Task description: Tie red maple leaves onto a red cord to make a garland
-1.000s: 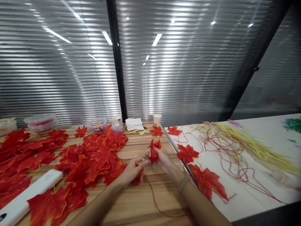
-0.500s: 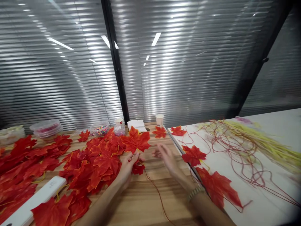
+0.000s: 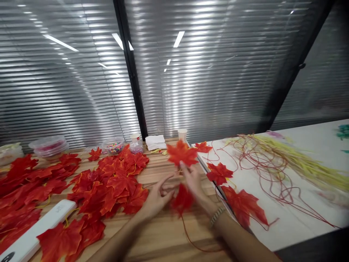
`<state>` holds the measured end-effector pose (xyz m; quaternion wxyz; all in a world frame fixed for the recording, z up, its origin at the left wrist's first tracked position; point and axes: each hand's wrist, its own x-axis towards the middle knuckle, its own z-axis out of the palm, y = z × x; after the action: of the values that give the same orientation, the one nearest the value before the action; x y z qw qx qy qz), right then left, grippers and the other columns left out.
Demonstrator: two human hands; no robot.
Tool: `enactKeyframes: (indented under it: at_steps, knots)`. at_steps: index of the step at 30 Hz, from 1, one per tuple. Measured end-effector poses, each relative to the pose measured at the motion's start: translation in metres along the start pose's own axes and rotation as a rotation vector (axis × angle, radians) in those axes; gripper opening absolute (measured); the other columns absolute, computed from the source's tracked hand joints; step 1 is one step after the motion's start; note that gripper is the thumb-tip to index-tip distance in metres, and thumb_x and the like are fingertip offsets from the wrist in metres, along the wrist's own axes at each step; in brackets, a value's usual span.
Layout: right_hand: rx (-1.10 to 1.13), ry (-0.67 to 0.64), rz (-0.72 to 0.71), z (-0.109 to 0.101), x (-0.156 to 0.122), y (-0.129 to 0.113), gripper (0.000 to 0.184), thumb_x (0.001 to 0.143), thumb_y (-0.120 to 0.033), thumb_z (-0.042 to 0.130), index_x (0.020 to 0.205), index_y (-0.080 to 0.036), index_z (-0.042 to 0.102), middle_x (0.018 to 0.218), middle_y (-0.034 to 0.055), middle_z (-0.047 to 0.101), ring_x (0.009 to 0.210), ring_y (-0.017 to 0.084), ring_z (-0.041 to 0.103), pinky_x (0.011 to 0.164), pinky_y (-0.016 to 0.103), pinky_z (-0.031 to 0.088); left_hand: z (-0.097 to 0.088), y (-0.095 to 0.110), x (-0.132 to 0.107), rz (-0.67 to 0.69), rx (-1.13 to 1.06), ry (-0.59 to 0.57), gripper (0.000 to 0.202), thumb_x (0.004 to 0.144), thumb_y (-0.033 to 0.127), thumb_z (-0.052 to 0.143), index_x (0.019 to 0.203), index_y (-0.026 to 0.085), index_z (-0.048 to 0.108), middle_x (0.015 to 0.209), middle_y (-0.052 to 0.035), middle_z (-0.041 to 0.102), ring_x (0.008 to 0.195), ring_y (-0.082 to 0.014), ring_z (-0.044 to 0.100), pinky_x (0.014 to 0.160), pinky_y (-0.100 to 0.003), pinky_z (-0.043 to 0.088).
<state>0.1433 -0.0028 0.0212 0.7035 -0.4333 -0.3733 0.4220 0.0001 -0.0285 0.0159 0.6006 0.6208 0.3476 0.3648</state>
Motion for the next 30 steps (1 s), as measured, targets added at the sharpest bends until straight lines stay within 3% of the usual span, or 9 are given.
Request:
enactKeyframes:
  at_steps: [2,3,6,9,15,19,23,26,30]
  knots:
    - [0.081,0.166,-0.075,-0.004,0.008,-0.014,0.041,0.065,-0.055,0.060,0.061,-0.014,0.058,0.059,0.0036,0.061,0.053,0.013,0.054,0.057,0.026,0.045,0.003,-0.003,-0.002,-0.044,0.023,-0.122,0.054,0.071,0.034,0.063,0.120,0.017,0.047,0.096,-0.0106,0.065,0.064,-0.0180,0.064,0.053,-0.026,0.048]
    - [0.101,0.174,-0.093,-0.005,0.009,-0.020,0.041,0.065,-0.055,0.059,0.059,-0.014,0.057,0.059,0.0037,0.062,0.052,0.013,0.055,0.057,0.026,0.045,0.003,-0.004,-0.002,-0.049,0.034,-0.139,0.049,0.071,0.035,0.063,0.115,0.016,0.051,0.095,-0.0112,0.066,0.065,-0.0191,0.064,0.054,-0.027,0.049]
    - [0.033,-0.031,-0.073,-0.002,0.003,-0.025,0.043,0.070,-0.054,0.055,0.056,-0.014,0.059,0.057,0.0056,0.063,0.051,0.013,0.055,0.055,0.025,0.045,-0.001,-0.003,0.002,0.011,0.001,0.000,0.037,0.071,0.036,0.063,0.101,0.015,0.060,0.101,-0.0108,0.064,0.089,-0.0229,0.061,0.074,-0.030,0.048]
    - [-0.095,-0.169,-0.061,0.003,-0.006,-0.019,0.042,0.072,-0.051,0.055,0.055,-0.013,0.062,0.058,0.0070,0.065,0.051,0.013,0.056,0.055,0.025,0.045,-0.011,0.006,0.006,0.047,-0.111,0.144,0.038,0.075,0.039,0.058,0.107,0.016,0.057,0.105,-0.0099,0.063,0.100,-0.0218,0.056,0.082,-0.029,0.044]
    - [-0.144,-0.218,-0.005,0.001,-0.002,-0.006,0.042,0.069,-0.052,0.057,0.059,-0.012,0.065,0.062,0.0084,0.066,0.056,0.016,0.059,0.058,0.027,0.046,-0.012,0.016,0.002,-0.016,-0.092,-0.035,0.051,0.070,0.034,0.065,0.117,0.021,0.048,0.113,-0.0100,0.058,0.094,-0.0198,0.059,0.074,-0.026,0.047]
    - [-0.058,-0.276,0.098,-0.001,-0.001,-0.006,0.040,0.067,-0.051,0.060,0.063,-0.012,0.065,0.068,0.0082,0.067,0.059,0.015,0.060,0.059,0.026,0.047,-0.008,0.014,0.004,-0.006,-0.043,0.013,0.057,0.064,0.031,0.070,0.115,0.021,0.049,0.113,-0.0099,0.059,0.082,-0.0183,0.063,0.070,-0.028,0.050]
    - [0.082,-0.358,0.232,-0.002,-0.005,-0.007,0.036,0.069,-0.046,0.062,0.085,-0.013,0.066,0.083,0.0081,0.067,0.070,0.016,0.063,0.064,0.026,0.048,-0.019,0.012,0.010,0.052,0.014,0.114,0.050,0.064,0.031,0.069,0.109,0.017,0.053,0.112,-0.0102,0.060,0.086,-0.0200,0.062,0.077,-0.032,0.050]
    - [0.096,-0.436,0.215,-0.002,-0.008,-0.006,0.035,0.064,-0.039,0.068,0.089,-0.014,0.065,0.088,0.0072,0.067,0.079,0.017,0.063,0.072,0.028,0.048,-0.028,0.007,0.015,0.102,0.106,0.158,0.041,0.062,0.031,0.070,0.099,0.015,0.059,0.112,-0.0103,0.059,0.089,-0.0206,0.061,0.079,-0.032,0.049]
    - [0.034,-0.480,0.157,-0.001,-0.012,-0.005,0.044,0.060,-0.032,0.072,0.099,-0.015,0.062,0.087,0.0061,0.068,0.085,0.018,0.061,0.076,0.030,0.046,-0.032,0.000,0.018,0.078,0.148,0.108,0.034,0.067,0.033,0.066,0.095,0.015,0.059,0.101,-0.0099,0.064,0.089,-0.0210,0.061,0.081,-0.034,0.047]
